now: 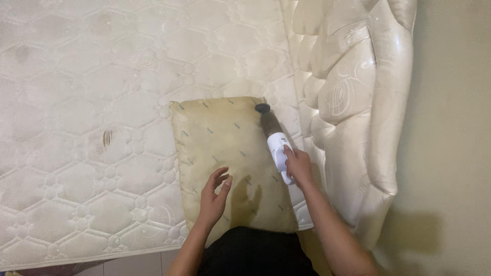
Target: The person vacuums a pillow on a bed using a handheld vacuum cleaner, moving the nozzle across the surface and flipping the pillow to clean both sides.
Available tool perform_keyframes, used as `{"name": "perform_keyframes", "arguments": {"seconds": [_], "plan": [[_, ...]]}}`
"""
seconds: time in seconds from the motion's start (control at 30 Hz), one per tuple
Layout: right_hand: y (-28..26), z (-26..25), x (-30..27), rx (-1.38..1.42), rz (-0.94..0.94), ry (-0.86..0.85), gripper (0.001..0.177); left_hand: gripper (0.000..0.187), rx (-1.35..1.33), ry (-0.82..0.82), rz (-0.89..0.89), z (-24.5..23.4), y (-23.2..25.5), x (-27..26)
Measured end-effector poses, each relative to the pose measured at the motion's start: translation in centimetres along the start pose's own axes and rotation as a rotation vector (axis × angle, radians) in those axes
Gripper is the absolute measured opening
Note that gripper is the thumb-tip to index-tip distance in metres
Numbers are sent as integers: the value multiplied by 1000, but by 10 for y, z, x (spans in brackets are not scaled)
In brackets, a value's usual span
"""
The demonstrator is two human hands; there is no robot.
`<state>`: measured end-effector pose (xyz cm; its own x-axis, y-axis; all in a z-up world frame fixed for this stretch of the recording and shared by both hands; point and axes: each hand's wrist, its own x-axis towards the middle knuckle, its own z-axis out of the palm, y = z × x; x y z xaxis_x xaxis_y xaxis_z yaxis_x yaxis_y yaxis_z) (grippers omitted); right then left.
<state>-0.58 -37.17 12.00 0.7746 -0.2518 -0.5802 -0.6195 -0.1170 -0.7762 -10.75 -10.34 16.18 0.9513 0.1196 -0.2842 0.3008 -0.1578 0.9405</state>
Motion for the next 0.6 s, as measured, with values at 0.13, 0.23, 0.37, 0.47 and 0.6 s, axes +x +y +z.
{"name": "perform_keyframes", "arguments": {"seconds": [0.13, 0.23, 0.37, 0.47, 0.6], "plan": [[7, -8, -20, 44, 54, -35, 42, 42, -34, -19, 29, 0, -1, 1], [12, -16, -33, 83, 74, -74, 41, 41, -49, -32, 19, -1, 1, 1], [9, -13, -42, -16, 48, -55, 39, 41, -50, -35, 15, -2, 3, 1], [1, -7, -40, -145, 68, -29, 37, 41, -39, -29, 8, -1, 2, 2], [-3, 3, -27, -74, -5, -72, 45, 40, -78, -25, 15, -3, 0, -2]]}}
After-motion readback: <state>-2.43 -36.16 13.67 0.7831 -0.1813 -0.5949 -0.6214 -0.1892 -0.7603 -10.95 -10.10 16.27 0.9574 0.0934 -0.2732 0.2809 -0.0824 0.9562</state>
